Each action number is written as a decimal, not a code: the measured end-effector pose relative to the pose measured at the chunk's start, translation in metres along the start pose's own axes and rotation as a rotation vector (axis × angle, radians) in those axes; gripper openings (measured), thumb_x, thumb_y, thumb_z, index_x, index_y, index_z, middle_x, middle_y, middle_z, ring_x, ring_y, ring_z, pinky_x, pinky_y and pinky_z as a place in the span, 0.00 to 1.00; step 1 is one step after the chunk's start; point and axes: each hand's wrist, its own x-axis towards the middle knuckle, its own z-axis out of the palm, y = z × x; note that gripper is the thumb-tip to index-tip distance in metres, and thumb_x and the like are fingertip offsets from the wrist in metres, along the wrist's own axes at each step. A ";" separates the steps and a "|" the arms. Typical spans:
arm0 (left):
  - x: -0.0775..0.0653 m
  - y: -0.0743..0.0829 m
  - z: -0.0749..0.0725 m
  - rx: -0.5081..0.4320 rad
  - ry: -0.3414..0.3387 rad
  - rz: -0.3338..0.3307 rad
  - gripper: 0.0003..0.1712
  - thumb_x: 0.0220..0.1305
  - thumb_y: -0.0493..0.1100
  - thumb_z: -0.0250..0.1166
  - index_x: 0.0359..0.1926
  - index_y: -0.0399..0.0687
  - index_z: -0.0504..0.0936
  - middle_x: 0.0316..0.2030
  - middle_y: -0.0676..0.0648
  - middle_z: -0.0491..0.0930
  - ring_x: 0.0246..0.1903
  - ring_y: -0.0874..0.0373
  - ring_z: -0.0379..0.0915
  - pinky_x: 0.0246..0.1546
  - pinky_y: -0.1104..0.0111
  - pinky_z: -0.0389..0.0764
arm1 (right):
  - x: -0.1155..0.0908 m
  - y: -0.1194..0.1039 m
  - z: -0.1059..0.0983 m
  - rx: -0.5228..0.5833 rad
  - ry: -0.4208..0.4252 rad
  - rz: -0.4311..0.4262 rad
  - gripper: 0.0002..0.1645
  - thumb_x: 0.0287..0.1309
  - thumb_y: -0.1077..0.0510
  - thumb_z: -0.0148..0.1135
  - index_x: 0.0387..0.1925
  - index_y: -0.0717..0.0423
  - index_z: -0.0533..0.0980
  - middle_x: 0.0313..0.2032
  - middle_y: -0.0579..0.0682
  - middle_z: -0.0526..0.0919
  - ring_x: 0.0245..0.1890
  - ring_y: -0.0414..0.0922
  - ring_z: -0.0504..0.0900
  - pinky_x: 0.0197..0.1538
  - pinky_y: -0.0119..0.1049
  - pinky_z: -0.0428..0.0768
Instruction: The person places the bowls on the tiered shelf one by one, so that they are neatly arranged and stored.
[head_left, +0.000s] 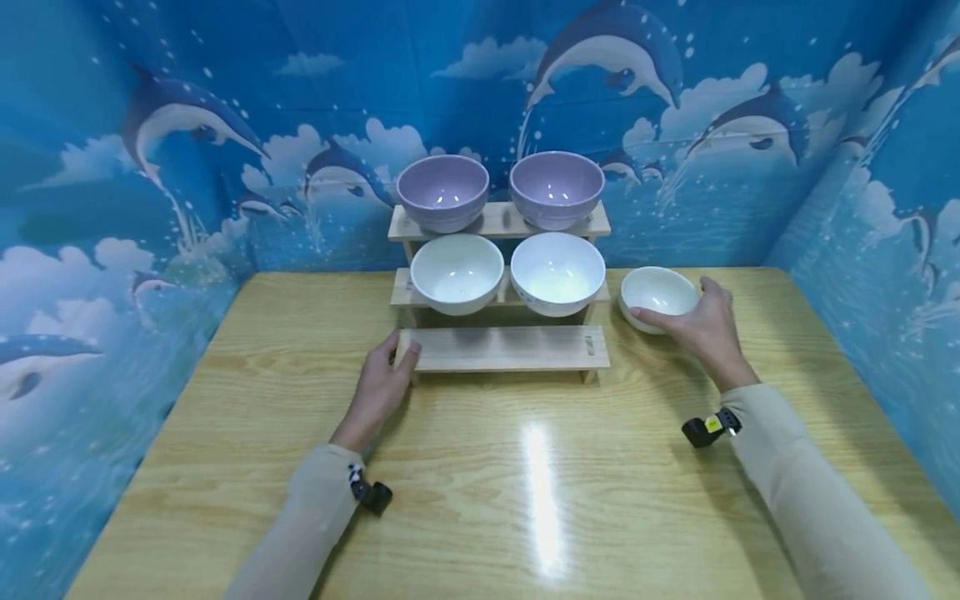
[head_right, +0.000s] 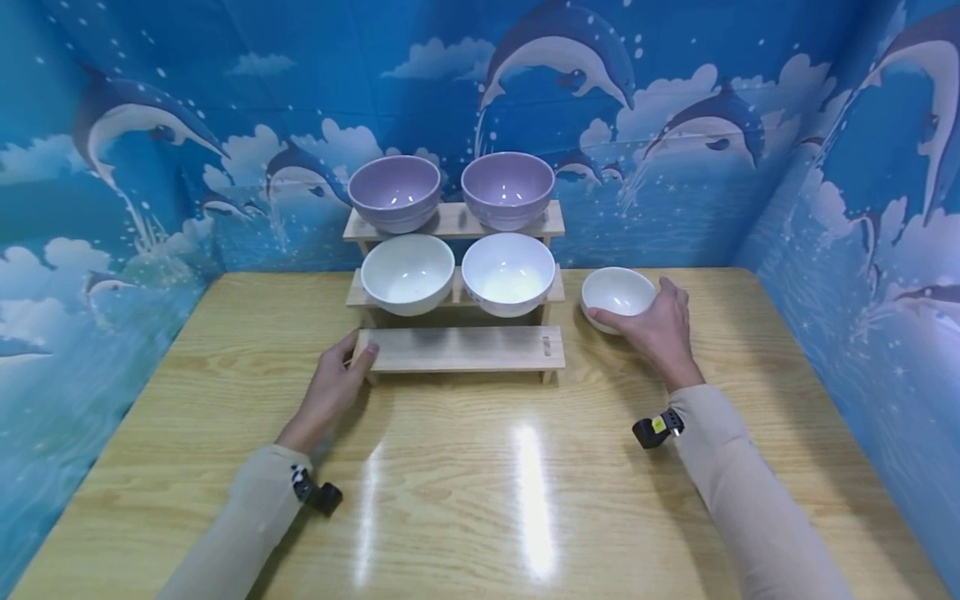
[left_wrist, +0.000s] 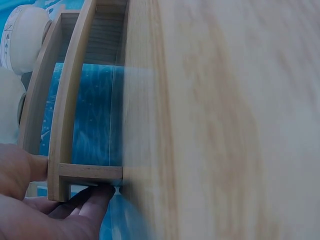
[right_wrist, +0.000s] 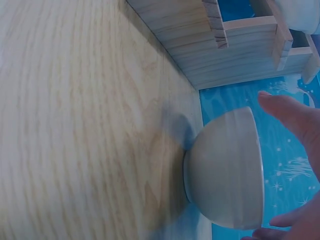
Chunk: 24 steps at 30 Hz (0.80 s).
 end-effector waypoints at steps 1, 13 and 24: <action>0.000 0.000 0.000 -0.002 -0.002 0.000 0.39 0.80 0.55 0.50 0.79 0.42 0.50 0.78 0.41 0.52 0.77 0.44 0.46 0.76 0.52 0.52 | 0.000 0.000 0.001 0.001 0.001 -0.005 0.81 0.44 0.31 0.78 0.78 0.69 0.39 0.71 0.75 0.51 0.65 0.71 0.64 0.65 0.65 0.72; 0.002 0.002 0.002 0.014 0.012 -0.012 0.36 0.80 0.53 0.51 0.80 0.47 0.52 0.77 0.43 0.56 0.76 0.47 0.51 0.75 0.54 0.58 | 0.005 0.005 0.010 0.020 0.003 -0.009 0.82 0.43 0.33 0.80 0.77 0.70 0.38 0.69 0.75 0.54 0.63 0.69 0.66 0.65 0.64 0.72; 0.003 0.002 0.002 0.006 0.023 -0.009 0.37 0.80 0.53 0.51 0.79 0.44 0.52 0.77 0.42 0.55 0.76 0.48 0.50 0.75 0.55 0.56 | 0.010 0.003 0.017 0.011 -0.013 0.018 0.85 0.42 0.31 0.79 0.78 0.66 0.33 0.69 0.76 0.51 0.64 0.71 0.64 0.65 0.65 0.72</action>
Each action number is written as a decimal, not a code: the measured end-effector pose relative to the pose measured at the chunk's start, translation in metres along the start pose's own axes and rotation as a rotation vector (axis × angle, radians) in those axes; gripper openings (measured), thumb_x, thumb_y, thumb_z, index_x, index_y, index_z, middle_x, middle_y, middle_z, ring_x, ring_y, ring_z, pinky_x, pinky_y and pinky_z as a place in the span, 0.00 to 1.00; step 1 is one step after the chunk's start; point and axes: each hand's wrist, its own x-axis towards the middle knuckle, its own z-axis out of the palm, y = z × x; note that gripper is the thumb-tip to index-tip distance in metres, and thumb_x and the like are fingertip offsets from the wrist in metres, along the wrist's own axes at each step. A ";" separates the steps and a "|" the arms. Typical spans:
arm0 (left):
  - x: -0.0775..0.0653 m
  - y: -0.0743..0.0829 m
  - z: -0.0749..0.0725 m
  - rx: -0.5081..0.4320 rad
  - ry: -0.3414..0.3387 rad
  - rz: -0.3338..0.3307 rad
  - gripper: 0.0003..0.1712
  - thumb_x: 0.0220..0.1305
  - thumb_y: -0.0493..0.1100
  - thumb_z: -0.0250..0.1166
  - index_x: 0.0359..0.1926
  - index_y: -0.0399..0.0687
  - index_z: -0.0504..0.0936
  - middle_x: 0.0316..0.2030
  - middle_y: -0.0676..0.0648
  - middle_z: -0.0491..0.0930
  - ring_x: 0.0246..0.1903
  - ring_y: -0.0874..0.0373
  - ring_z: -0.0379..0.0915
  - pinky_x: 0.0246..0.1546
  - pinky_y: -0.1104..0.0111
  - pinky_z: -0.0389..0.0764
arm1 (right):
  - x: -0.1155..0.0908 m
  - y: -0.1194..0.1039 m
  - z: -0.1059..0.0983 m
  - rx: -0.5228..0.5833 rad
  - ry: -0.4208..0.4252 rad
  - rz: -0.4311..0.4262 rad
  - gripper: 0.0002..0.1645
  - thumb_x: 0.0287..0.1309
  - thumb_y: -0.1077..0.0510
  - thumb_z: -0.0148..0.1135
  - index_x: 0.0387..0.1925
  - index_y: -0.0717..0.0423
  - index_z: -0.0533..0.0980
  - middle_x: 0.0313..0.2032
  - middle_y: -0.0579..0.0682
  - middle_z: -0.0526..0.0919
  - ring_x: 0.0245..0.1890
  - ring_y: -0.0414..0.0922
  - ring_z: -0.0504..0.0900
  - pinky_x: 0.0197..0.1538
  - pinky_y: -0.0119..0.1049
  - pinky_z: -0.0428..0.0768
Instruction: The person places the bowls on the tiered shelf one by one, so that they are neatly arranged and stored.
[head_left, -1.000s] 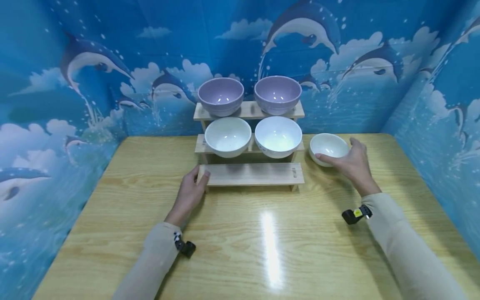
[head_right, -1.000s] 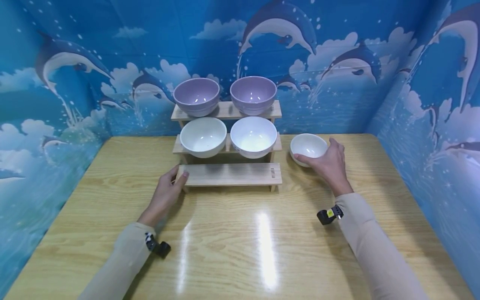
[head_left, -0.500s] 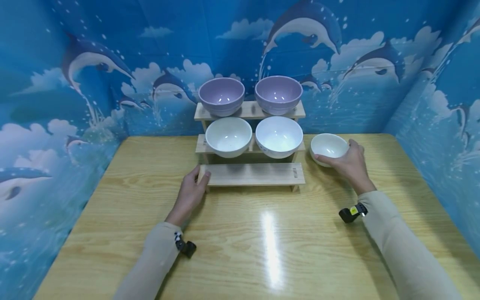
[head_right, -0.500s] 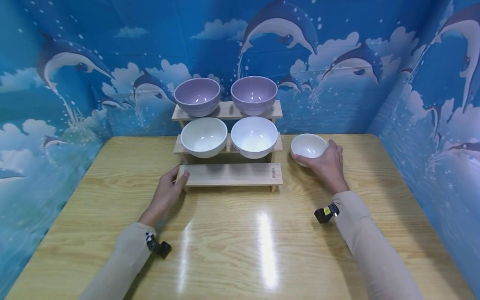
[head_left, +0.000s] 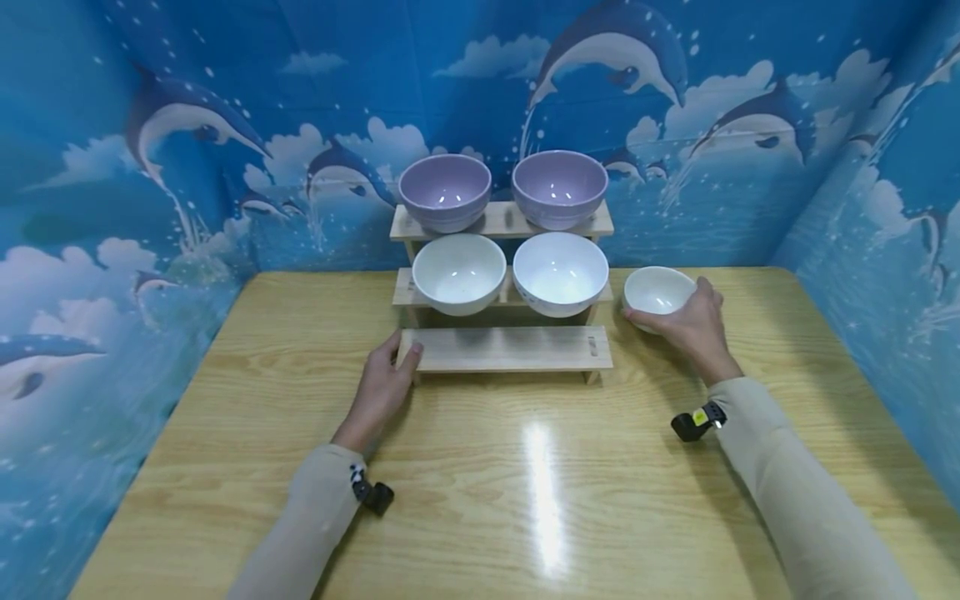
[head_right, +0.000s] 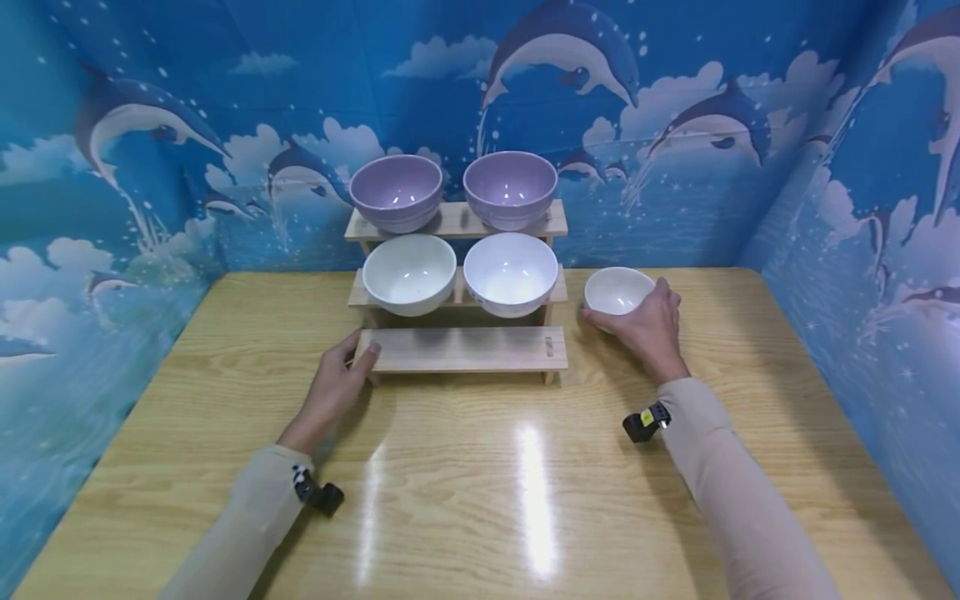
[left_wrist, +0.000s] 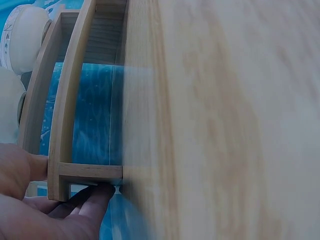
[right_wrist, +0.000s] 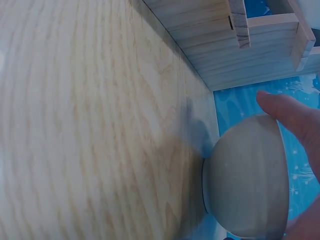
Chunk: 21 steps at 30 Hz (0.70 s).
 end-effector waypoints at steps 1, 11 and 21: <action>0.000 0.000 0.000 -0.001 -0.001 0.002 0.37 0.80 0.53 0.51 0.79 0.44 0.52 0.77 0.42 0.55 0.76 0.48 0.50 0.75 0.55 0.56 | 0.000 0.000 0.001 0.003 0.002 0.000 0.85 0.42 0.32 0.80 0.78 0.66 0.32 0.69 0.76 0.51 0.64 0.71 0.64 0.65 0.65 0.72; -0.001 0.000 0.000 0.001 -0.003 -0.003 0.38 0.80 0.53 0.51 0.79 0.43 0.50 0.78 0.42 0.53 0.76 0.47 0.48 0.76 0.55 0.54 | 0.002 -0.001 0.004 0.006 0.009 0.017 0.82 0.44 0.36 0.80 0.78 0.64 0.33 0.68 0.75 0.51 0.64 0.71 0.64 0.65 0.65 0.72; -0.002 0.001 -0.002 0.013 -0.011 -0.022 0.39 0.80 0.54 0.51 0.80 0.41 0.48 0.78 0.42 0.50 0.77 0.46 0.46 0.76 0.53 0.52 | 0.002 0.001 0.006 0.012 0.024 0.037 0.79 0.45 0.38 0.80 0.78 0.66 0.37 0.69 0.73 0.51 0.65 0.71 0.64 0.66 0.64 0.71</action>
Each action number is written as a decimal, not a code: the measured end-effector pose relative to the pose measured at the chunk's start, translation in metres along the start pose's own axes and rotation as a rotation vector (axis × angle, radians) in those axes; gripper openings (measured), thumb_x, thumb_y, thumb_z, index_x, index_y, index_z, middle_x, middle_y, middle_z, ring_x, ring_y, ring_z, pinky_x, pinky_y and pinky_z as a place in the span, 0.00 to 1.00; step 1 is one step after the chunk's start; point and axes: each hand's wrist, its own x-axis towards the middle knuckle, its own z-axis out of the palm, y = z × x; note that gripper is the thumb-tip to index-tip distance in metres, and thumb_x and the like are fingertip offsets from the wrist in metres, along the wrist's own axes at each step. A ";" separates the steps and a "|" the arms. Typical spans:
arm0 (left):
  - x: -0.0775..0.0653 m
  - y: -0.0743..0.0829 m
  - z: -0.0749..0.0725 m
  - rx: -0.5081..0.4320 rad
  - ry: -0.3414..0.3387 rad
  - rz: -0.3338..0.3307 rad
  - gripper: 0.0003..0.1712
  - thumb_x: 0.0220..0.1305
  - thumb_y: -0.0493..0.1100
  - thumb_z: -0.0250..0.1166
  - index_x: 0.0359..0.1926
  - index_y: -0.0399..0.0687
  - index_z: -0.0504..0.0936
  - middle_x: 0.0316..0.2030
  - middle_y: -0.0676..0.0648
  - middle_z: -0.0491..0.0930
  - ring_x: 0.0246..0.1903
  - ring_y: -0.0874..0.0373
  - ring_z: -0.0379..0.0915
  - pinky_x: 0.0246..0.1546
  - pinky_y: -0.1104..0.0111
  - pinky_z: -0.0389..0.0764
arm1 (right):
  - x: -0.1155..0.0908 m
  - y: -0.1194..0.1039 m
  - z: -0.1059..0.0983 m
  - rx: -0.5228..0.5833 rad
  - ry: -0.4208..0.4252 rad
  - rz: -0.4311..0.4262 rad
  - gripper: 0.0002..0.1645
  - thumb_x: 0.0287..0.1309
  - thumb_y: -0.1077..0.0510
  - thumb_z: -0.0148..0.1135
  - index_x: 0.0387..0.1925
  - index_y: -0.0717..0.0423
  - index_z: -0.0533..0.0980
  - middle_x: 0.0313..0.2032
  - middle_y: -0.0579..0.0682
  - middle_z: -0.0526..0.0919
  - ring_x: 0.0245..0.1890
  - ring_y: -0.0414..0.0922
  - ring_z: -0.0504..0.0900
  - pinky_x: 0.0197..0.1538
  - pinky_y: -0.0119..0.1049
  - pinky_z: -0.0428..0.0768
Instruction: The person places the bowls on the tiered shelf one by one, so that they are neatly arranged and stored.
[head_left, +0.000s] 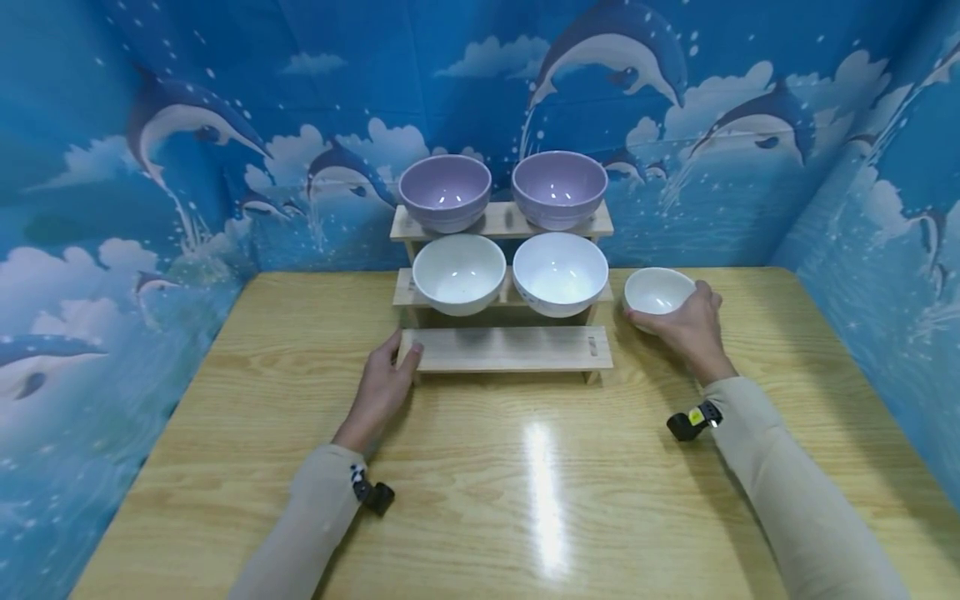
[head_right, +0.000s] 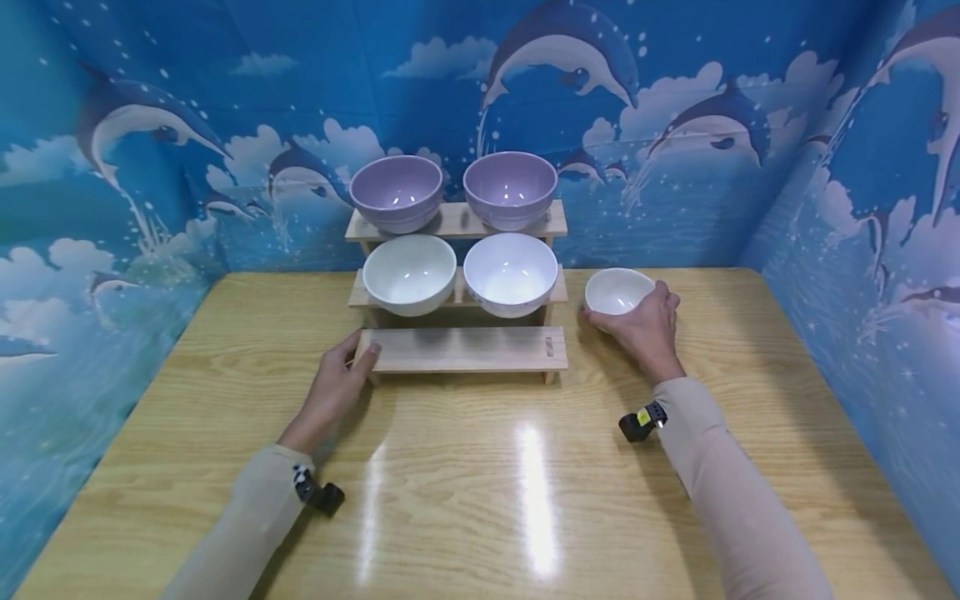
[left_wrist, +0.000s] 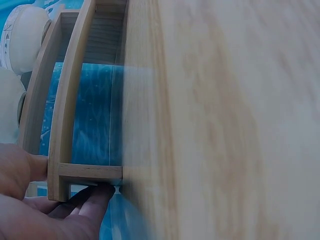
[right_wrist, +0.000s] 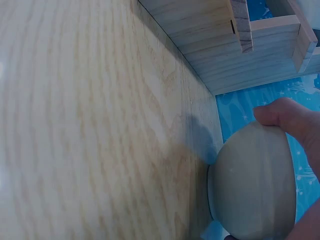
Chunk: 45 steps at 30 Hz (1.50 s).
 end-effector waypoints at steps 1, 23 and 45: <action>0.000 0.000 0.000 0.002 0.000 0.003 0.39 0.80 0.54 0.51 0.80 0.41 0.48 0.78 0.42 0.50 0.77 0.45 0.46 0.76 0.53 0.52 | -0.001 0.000 0.000 0.004 0.003 0.004 0.79 0.45 0.39 0.80 0.78 0.65 0.37 0.69 0.73 0.51 0.65 0.70 0.64 0.66 0.64 0.71; 0.001 0.000 0.001 -0.007 0.012 0.033 0.37 0.79 0.54 0.51 0.79 0.42 0.52 0.77 0.41 0.53 0.76 0.47 0.48 0.77 0.54 0.52 | -0.028 0.019 -0.025 0.030 0.031 -0.032 0.77 0.44 0.43 0.82 0.77 0.68 0.41 0.69 0.74 0.53 0.63 0.70 0.65 0.65 0.66 0.71; -0.001 0.000 0.001 -0.010 0.007 0.007 0.39 0.79 0.54 0.51 0.79 0.41 0.50 0.78 0.41 0.51 0.77 0.46 0.46 0.77 0.54 0.51 | -0.084 0.013 -0.043 0.015 0.030 -0.168 0.76 0.39 0.45 0.85 0.78 0.65 0.46 0.68 0.74 0.57 0.60 0.71 0.67 0.55 0.69 0.75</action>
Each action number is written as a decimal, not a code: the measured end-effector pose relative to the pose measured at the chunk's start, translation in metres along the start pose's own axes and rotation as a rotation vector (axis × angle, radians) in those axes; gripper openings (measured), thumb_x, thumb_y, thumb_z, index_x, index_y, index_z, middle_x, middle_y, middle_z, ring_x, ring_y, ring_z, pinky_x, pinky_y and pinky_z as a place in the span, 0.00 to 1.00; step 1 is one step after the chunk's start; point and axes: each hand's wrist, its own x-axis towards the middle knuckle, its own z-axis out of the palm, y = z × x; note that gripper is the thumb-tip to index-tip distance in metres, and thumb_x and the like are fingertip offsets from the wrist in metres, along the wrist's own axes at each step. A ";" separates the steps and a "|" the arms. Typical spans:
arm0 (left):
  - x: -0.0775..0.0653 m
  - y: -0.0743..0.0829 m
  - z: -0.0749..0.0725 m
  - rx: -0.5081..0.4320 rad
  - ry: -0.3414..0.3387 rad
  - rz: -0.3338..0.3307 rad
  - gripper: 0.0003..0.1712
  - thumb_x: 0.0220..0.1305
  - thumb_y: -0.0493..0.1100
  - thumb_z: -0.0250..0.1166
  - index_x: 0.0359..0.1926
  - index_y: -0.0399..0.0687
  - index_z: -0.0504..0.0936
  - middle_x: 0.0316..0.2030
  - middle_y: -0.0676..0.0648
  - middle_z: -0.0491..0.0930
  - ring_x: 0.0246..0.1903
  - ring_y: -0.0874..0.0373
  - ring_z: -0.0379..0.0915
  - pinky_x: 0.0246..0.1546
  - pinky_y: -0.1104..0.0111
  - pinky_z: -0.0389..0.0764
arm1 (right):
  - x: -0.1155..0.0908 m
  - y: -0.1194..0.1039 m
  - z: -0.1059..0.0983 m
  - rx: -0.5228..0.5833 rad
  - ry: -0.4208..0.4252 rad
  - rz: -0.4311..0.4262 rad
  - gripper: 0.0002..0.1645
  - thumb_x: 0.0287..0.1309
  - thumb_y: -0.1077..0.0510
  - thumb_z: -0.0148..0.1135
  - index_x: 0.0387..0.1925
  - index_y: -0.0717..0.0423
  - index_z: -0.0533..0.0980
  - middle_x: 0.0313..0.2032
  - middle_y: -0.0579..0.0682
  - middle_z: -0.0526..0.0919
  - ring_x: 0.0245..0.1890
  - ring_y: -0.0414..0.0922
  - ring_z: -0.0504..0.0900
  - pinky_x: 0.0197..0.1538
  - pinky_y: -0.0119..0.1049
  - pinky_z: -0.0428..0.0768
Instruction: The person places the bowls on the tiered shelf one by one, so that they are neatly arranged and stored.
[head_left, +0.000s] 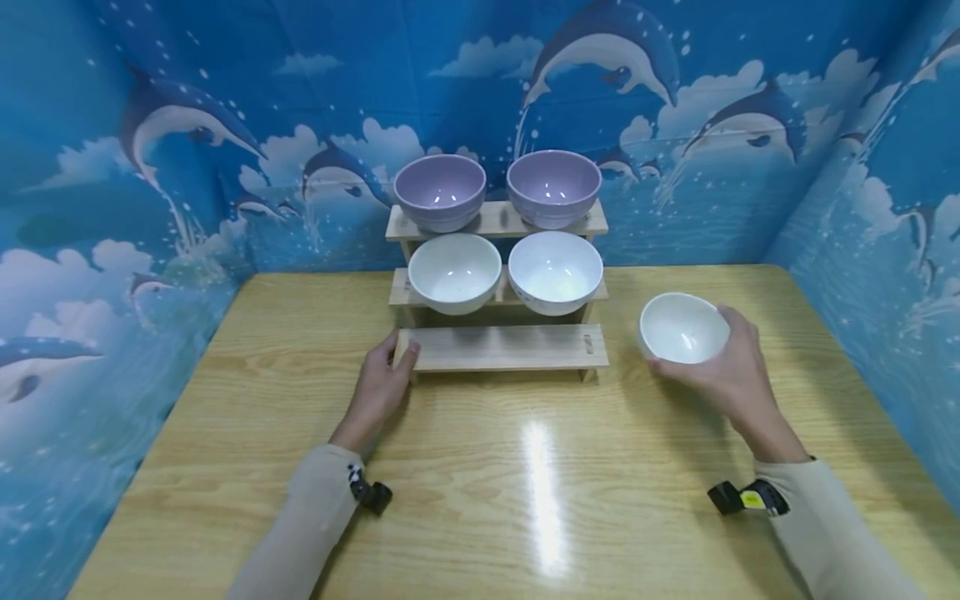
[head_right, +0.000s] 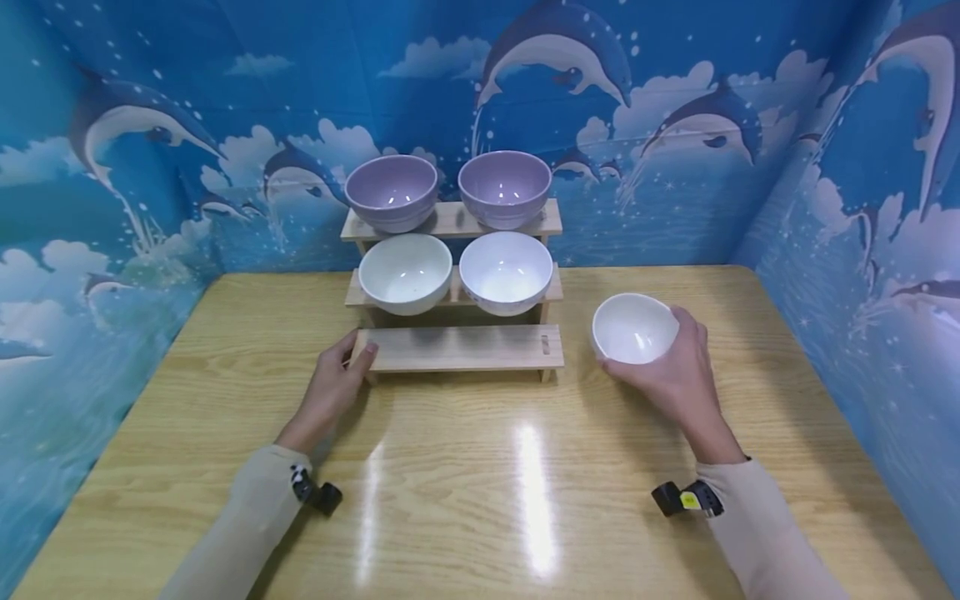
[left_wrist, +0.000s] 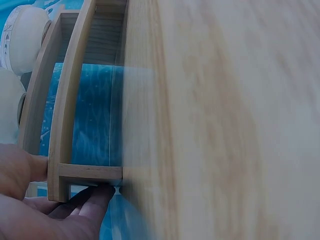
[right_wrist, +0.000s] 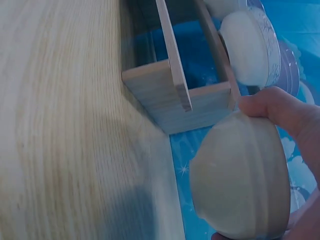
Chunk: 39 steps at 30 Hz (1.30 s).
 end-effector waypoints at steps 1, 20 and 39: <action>0.000 0.000 0.000 0.000 0.000 0.000 0.39 0.79 0.55 0.51 0.79 0.41 0.50 0.78 0.41 0.51 0.77 0.46 0.46 0.77 0.54 0.51 | -0.002 -0.001 0.000 0.000 -0.003 -0.008 0.76 0.39 0.45 0.85 0.78 0.65 0.47 0.68 0.74 0.57 0.59 0.71 0.67 0.54 0.68 0.76; 0.001 -0.002 0.000 -0.001 0.009 0.020 0.37 0.79 0.54 0.52 0.79 0.43 0.52 0.78 0.41 0.53 0.77 0.46 0.47 0.77 0.54 0.51 | -0.039 -0.029 0.014 -0.026 -0.051 -0.126 0.78 0.32 0.45 0.88 0.77 0.63 0.50 0.66 0.72 0.60 0.58 0.70 0.68 0.51 0.71 0.78; 0.001 -0.001 0.000 0.012 0.006 -0.007 0.39 0.79 0.56 0.51 0.79 0.42 0.50 0.78 0.41 0.50 0.77 0.46 0.46 0.77 0.53 0.50 | -0.057 -0.055 0.036 0.023 -0.128 -0.243 0.75 0.27 0.48 0.89 0.75 0.62 0.55 0.64 0.65 0.64 0.56 0.65 0.72 0.50 0.68 0.80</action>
